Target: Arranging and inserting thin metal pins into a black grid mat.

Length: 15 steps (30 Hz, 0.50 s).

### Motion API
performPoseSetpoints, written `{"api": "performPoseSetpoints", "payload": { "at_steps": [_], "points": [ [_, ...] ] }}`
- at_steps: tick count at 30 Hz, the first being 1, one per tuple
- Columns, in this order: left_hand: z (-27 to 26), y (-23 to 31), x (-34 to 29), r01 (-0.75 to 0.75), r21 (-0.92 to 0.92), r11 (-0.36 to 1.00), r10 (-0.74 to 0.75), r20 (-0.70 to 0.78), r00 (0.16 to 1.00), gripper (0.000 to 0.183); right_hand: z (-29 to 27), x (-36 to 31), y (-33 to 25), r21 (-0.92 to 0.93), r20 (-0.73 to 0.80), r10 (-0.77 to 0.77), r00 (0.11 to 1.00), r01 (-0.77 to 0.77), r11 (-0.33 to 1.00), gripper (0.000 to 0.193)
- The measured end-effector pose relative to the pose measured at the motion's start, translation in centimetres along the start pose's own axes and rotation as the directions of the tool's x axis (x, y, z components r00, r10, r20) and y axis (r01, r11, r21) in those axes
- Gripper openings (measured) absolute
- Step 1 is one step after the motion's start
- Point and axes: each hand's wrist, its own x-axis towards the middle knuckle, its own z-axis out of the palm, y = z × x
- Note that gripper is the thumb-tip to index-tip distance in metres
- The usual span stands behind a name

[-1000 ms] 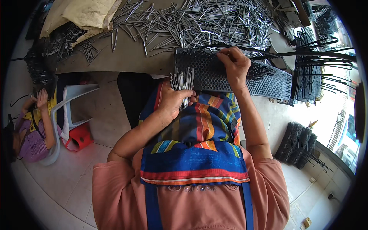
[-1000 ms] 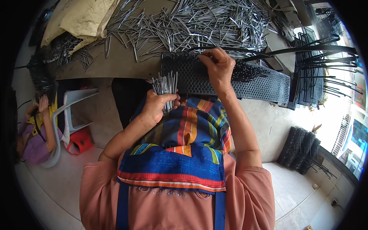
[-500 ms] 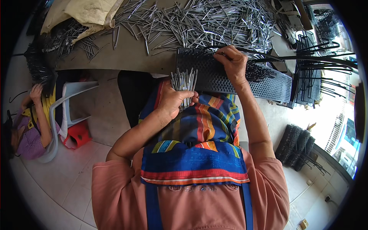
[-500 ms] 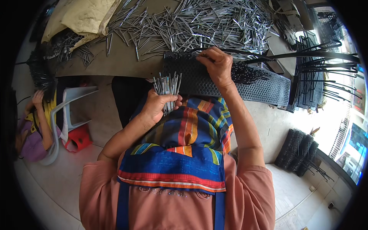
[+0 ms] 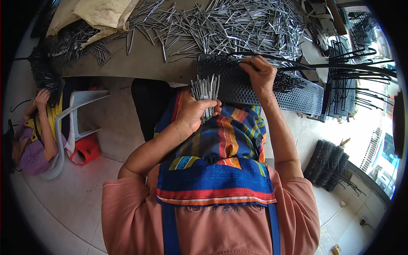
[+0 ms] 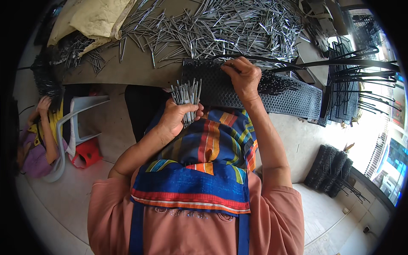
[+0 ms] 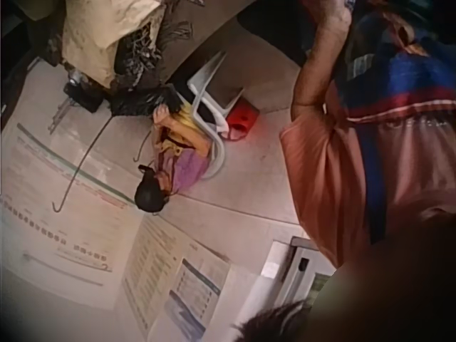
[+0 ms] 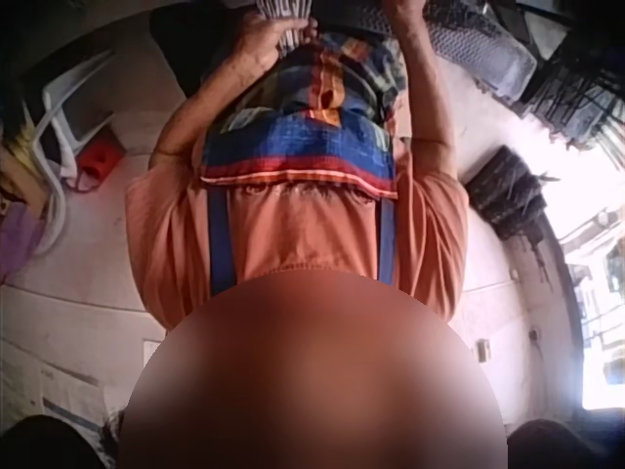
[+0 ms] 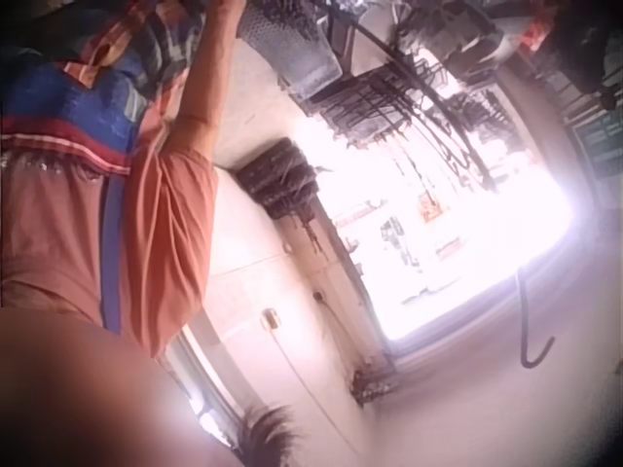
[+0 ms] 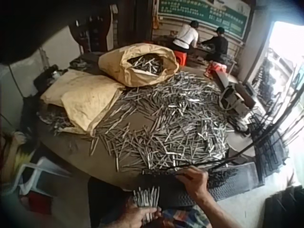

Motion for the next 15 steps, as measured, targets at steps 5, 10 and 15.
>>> {"api": "performPoseSetpoints", "payload": {
  "at_steps": [5,10,15],
  "points": [
    [-0.06,-0.14,0.16,-0.004,0.004,1.0,0.004,0.006,1.0,0.02,0.02,0.29,-0.58,-0.069,0.024,0.019,1.0,-0.017,0.997,0.014],
    [0.04,-0.09,0.24,-0.01,0.016,1.0,0.01,0.013,1.0,0.02,0.01,-0.07,-0.23,-0.029,-0.017,-0.031,0.999,0.031,0.999,0.015],
    [-0.02,0.04,0.4,0.023,0.025,0.999,-0.024,0.038,0.999,0.02,0.03,-0.14,-0.34,-0.103,-0.038,-0.033,0.999,0.029,0.994,0.011]
  ]
}}
